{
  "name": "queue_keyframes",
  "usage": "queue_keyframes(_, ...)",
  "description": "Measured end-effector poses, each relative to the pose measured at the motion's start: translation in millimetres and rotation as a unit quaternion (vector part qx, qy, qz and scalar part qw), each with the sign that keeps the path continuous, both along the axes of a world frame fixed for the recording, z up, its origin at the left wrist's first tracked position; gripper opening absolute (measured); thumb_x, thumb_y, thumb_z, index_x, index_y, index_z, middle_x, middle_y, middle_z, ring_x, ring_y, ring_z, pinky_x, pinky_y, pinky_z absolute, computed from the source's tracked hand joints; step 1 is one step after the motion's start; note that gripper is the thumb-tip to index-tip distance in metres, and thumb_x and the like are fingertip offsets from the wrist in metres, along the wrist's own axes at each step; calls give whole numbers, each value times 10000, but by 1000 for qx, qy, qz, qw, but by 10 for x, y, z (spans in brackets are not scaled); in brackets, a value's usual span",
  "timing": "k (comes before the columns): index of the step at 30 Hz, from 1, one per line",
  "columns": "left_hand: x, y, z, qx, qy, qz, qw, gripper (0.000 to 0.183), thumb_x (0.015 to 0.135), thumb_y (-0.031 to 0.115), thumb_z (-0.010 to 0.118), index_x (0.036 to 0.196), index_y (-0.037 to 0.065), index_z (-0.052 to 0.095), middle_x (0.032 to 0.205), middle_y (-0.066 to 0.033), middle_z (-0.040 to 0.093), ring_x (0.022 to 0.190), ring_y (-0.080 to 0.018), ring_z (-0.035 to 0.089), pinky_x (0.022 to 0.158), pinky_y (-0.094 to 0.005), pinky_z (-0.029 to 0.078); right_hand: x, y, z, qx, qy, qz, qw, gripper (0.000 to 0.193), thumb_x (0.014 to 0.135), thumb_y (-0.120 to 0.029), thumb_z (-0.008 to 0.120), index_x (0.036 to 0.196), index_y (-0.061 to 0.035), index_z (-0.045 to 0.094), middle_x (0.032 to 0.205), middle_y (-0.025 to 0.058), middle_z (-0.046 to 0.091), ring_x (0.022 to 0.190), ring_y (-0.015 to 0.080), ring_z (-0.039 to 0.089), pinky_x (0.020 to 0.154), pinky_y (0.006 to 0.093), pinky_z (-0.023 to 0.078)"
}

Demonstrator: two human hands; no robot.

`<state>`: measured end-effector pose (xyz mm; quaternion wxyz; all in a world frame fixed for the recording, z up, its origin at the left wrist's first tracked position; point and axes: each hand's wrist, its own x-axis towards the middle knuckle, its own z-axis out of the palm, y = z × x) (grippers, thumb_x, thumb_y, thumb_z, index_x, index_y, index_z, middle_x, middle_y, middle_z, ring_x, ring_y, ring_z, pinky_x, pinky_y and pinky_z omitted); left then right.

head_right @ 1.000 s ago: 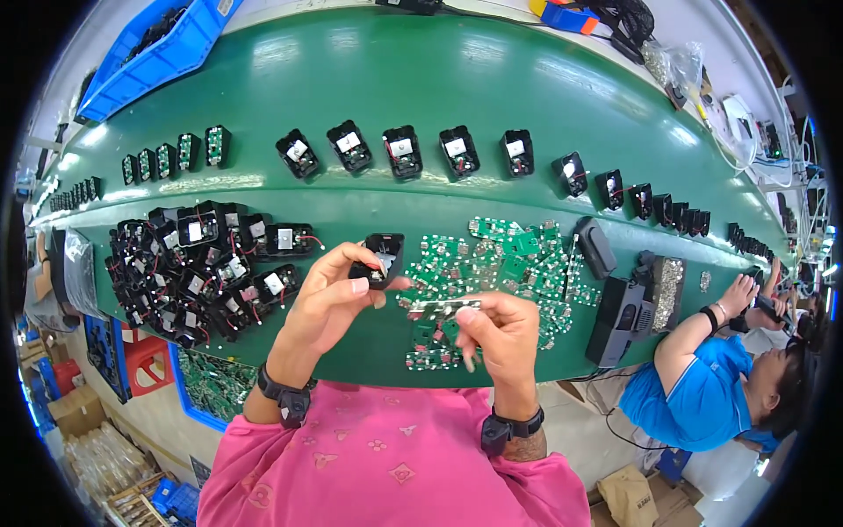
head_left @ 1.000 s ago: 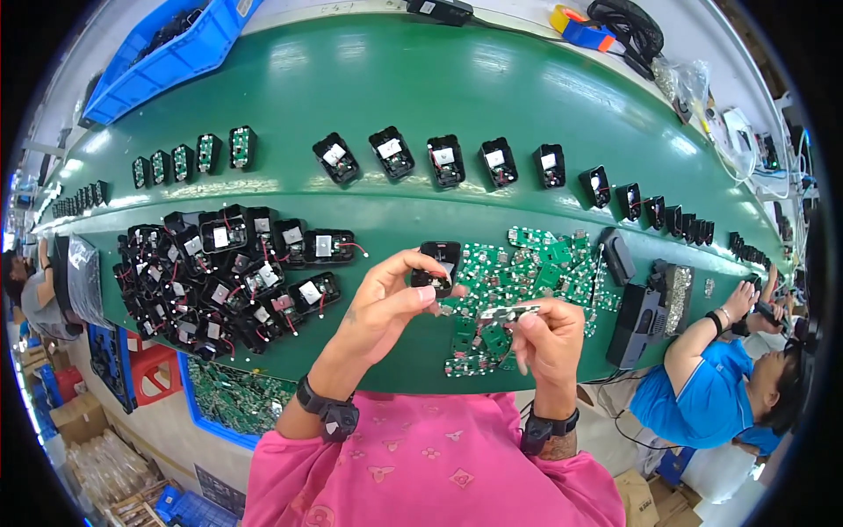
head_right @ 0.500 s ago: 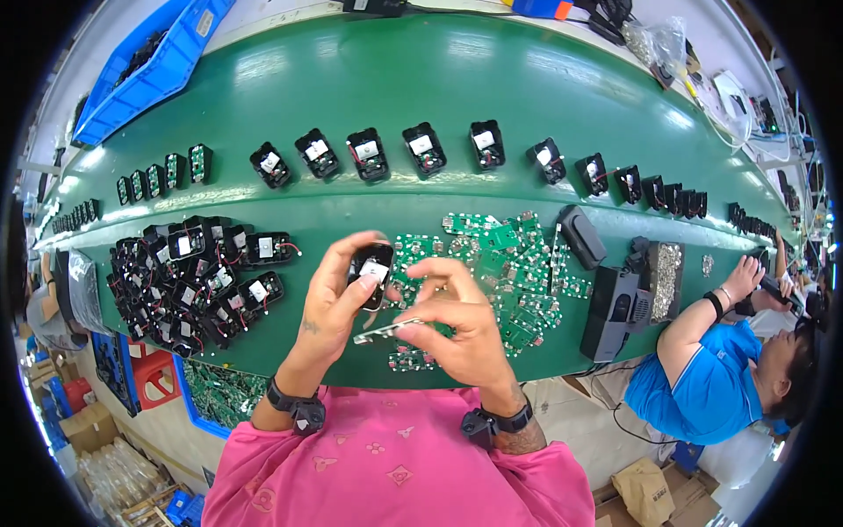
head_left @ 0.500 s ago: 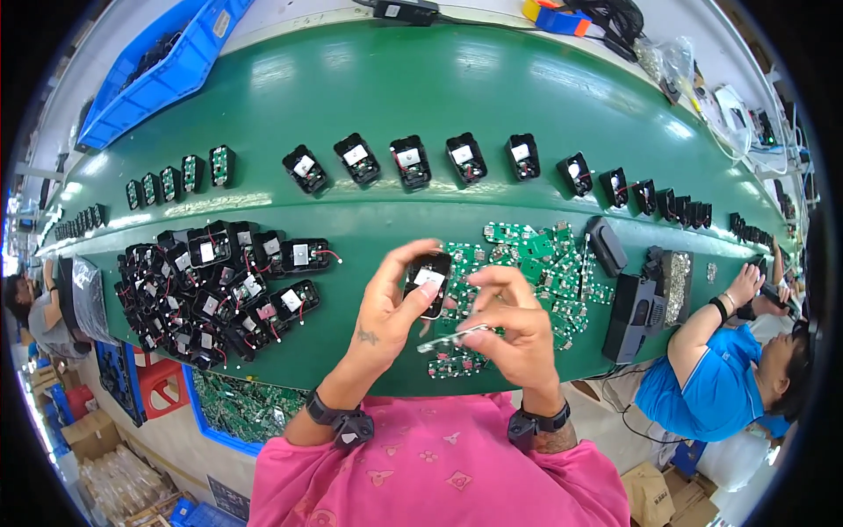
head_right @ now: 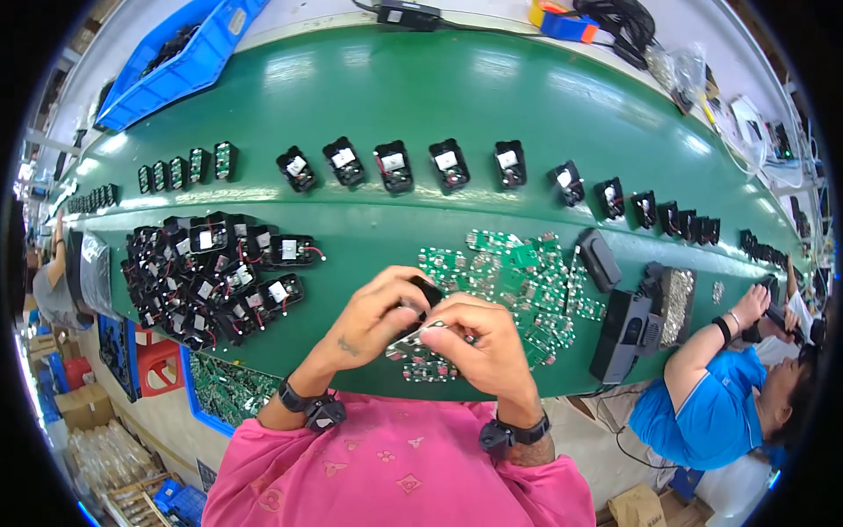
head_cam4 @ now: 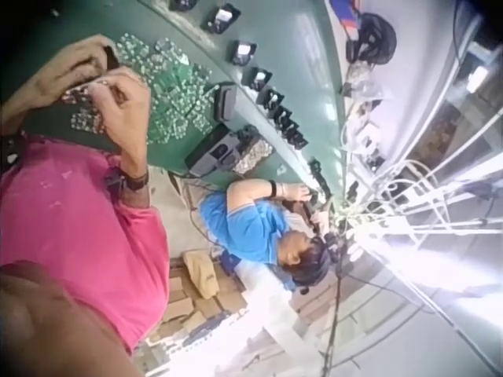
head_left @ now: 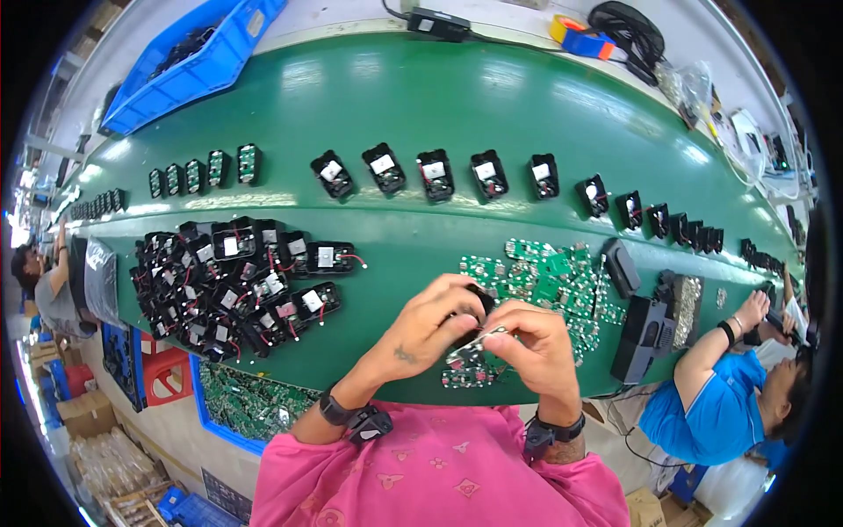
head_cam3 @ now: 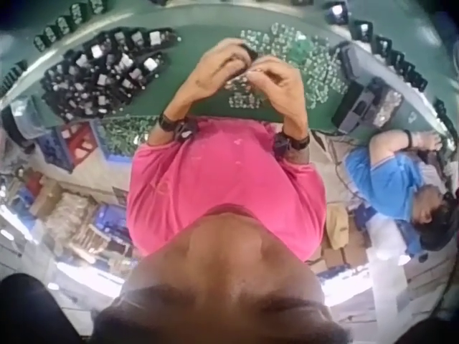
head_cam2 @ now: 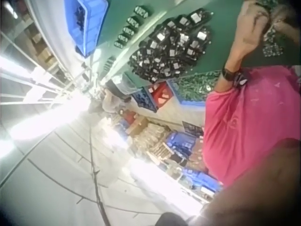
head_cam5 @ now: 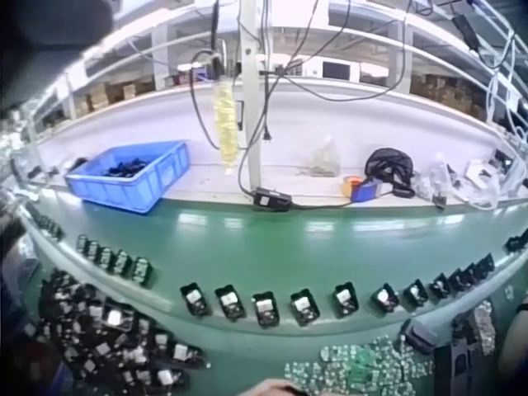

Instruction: Assemble electronic circuit boards into black plastic housings on a production line.

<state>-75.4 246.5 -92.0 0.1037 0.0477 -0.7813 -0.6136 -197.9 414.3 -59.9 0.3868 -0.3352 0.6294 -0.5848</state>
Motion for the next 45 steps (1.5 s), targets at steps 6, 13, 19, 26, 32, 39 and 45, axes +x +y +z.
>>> queue_keyframes(6, 49, 58, -22, 67, -54, -28, 996, 91, 859, -29, 621, 936, -13, 668, 1252, -138, 526, 921, -206, 633, 775, -327, 523, 57, -50, 35, -26, -168, -78, 982, 78, 930, -45, 623, 924, 28, 648, 832, 85, 653, 636, 105, 596, 542, 218, 458)
queue_keyframes(13, 8, 88, -67, 27, 45, 99, 994, 123, 917, 40, 607, 998, 15, 696, 1234, -120, 539, 902, -182, 615, 787, -327, 504, 32, -20, -14, -21, -236, -205, 950, 141, 962, -91, 592, 1064, 6, 586, 725, 66, 665, 502, 111, 583, 415, 205, 432)
queue_keyframes(19, 9, 162, 4, 54, 1, 108, 993, 183, 863, -27, 605, 1019, 4, 695, 1281, -125, 506, 977, -196, 572, 822, -321, 486, 212, -174, -84, -19, -214, -202, 955, 233, 944, -100, 648, 1121, 9, 541, 688, 59, 656, 492, 73, 565, 377, 202, 399)
queue_keyframes(26, 3, 187, -16, 48, -16, 114, 992, 311, 850, -31, 606, 1154, 15, 651, 1327, -127, 476, 1151, -223, 546, 923, -332, 480, 262, -129, -84, 23, -179, -173, 968, 270, 964, -131, 643, 1175, -34, 506, 680, 0, 617, 529, 39, 549, 423, 184, 390)
queue_keyframes(32, -45, 232, 100, 215, -28, 81, 973, 627, 897, -28, 556, 1476, -4, 318, 1456, -128, 409, 1290, -207, 474, 1022, -340, 453, 253, -111, -154, 45, 22, -195, 979, 282, 951, -115, 649, 1188, -16, 533, 639, -24, 551, 566, 30, 493, 501, 199, 382)
queue_keyframes(39, -75, 297, 10, 265, -17, 130, 955, 536, 925, -34, 572, 1444, 18, 451, 1385, -99, 515, 1073, -118, 583, 889, -266, 517, 160, -134, -255, -29, 212, -200, 956, 282, 857, -73, 727, 1126, -20, 659, 1083, 78, 541, 849, 106, 508, 707, 237, 435)
queue_keyframes(45, -132, 366, 41, 280, -71, 107, 951, 502, 927, -15, 615, 1409, -38, 479, 1350, -138, 558, 1099, -146, 593, 889, -288, 527, 161, -84, -257, 26, 231, -240, 942, 175, 794, -65, 737, 968, -42, 742, 1276, 153, 539, 1217, 285, 504, 981, 386, 455)
